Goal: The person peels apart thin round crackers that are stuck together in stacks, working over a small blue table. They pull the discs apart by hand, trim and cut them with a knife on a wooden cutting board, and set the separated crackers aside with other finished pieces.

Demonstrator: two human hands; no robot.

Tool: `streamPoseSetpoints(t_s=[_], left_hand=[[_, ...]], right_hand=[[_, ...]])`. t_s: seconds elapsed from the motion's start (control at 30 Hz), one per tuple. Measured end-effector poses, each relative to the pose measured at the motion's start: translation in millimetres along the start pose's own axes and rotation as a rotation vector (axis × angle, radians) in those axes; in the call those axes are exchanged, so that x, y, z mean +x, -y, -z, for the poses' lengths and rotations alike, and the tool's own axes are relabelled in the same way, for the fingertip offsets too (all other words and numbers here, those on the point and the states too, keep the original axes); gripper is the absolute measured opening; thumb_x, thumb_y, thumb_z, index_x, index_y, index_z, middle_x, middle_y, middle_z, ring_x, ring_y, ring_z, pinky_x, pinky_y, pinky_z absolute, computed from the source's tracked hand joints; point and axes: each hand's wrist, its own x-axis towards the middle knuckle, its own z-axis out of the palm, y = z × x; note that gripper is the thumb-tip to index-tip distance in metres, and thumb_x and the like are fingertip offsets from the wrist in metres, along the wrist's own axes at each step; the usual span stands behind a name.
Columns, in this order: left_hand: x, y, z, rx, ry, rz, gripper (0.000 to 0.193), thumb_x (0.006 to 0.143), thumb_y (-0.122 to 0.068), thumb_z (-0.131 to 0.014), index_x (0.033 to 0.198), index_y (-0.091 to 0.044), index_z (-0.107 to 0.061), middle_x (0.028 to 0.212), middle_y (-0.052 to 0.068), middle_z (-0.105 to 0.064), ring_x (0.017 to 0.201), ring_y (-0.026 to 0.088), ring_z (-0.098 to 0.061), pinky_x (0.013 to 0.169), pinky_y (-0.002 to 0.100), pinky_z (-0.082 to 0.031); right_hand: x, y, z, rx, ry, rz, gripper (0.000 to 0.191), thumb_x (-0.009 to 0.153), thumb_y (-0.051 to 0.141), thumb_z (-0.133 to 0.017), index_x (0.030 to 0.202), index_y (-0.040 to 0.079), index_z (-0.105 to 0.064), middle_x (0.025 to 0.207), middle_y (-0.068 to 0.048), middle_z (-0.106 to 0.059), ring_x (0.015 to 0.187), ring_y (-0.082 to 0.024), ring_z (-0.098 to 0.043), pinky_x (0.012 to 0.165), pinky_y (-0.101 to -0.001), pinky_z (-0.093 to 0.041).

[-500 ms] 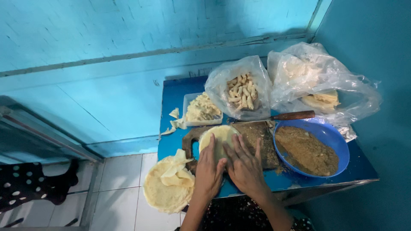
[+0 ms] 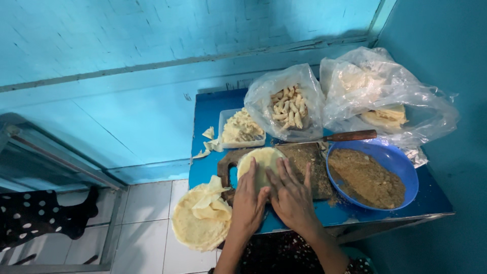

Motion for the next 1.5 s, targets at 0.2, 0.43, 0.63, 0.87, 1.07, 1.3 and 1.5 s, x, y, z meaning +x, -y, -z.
streamPoseSetpoints(t_s=[0.2, 0.43, 0.63, 0.87, 1.07, 1.3, 1.5], left_hand=[[0.3, -1.7, 1.1, -0.002, -0.009, -0.018, 0.077, 0.103, -0.042, -0.055, 0.161, -0.002, -0.026, 0.146, 0.024, -0.053, 0.133, 0.042, -0.050, 0.109, 0.046, -0.041], [1.5, -0.8, 0.2, -0.005, -0.012, -0.024, 0.076, 0.103, -0.041, -0.055, 0.161, -0.002, -0.026, 0.147, 0.024, -0.053, 0.133, 0.041, -0.050, 0.110, 0.046, -0.040], [3.6, 0.4, -1.4, 0.009, -0.015, -0.039, 0.076, 0.103, -0.042, -0.055, 0.161, -0.001, -0.026, 0.148, 0.024, -0.052, 0.135, 0.042, -0.048, 0.111, 0.046, -0.040], [3.7, 0.3, -1.9, 0.007, -0.020, -0.074, 0.076, 0.104, -0.042, -0.054, 0.160, 0.002, -0.027, 0.152, 0.026, -0.049, 0.137, 0.043, -0.047, 0.112, 0.047, -0.039], [4.2, 0.1, -2.2, 0.006, -0.016, -0.066, 0.078, 0.104, -0.044, -0.054, 0.160, 0.002, -0.027, 0.149, 0.027, -0.051, 0.136, 0.044, -0.048, 0.111, 0.047, -0.040], [3.8, 1.8, -4.3, 0.017, -0.023, -0.064, 0.078, 0.102, -0.043, -0.056, 0.160, 0.001, -0.027, 0.148, 0.026, -0.052, 0.135, 0.044, -0.048, 0.110, 0.047, -0.041], [7.3, -2.3, -8.0, 0.053, -0.034, -0.054, 0.077, 0.100, -0.042, -0.056, 0.159, 0.000, -0.029, 0.150, 0.025, -0.051, 0.133, 0.046, -0.047, 0.111, 0.050, -0.038]], right_hand=[[0.6, -0.1, 0.4, -0.010, -0.003, 0.011, 0.052, 0.096, 0.035, -0.055, 0.142, 0.010, -0.056, 0.154, -0.025, -0.043, 0.146, -0.038, -0.036, 0.116, -0.0733, -0.007], [1.4, -1.0, -3.5, -0.022, -0.003, -0.028, 0.049, 0.097, 0.035, -0.054, 0.141, 0.013, -0.059, 0.152, -0.022, -0.047, 0.146, -0.035, -0.039, 0.118, -0.0722, -0.008], [1.2, -3.2, -5.5, -0.023, -0.005, -0.027, 0.049, 0.099, 0.036, -0.052, 0.142, 0.013, -0.058, 0.154, -0.021, -0.046, 0.145, -0.035, -0.039, 0.118, -0.0719, -0.007], [0.0, -4.8, -5.0, -0.011, 0.011, -0.030, 0.050, 0.099, 0.036, -0.052, 0.142, 0.013, -0.058, 0.154, -0.021, -0.044, 0.146, -0.036, -0.037, 0.117, -0.0719, -0.004], [0.0, -4.3, -5.7, -0.022, 0.010, -0.029, 0.049, 0.099, 0.036, -0.051, 0.142, 0.013, -0.058, 0.155, -0.021, -0.044, 0.147, -0.035, -0.037, 0.118, -0.0715, -0.004], [-0.3, -5.8, -4.8, -0.029, 0.029, -0.028, 0.050, 0.098, 0.035, -0.052, 0.142, 0.014, -0.057, 0.155, -0.020, -0.043, 0.147, -0.034, -0.037, 0.114, -0.0766, -0.004], [4.6, -8.1, -3.3, -0.092, 0.084, -0.025, 0.048, 0.090, 0.034, -0.058, 0.135, 0.015, -0.060, 0.152, -0.021, -0.046, 0.144, -0.036, -0.038, 0.106, -0.0804, -0.008]])
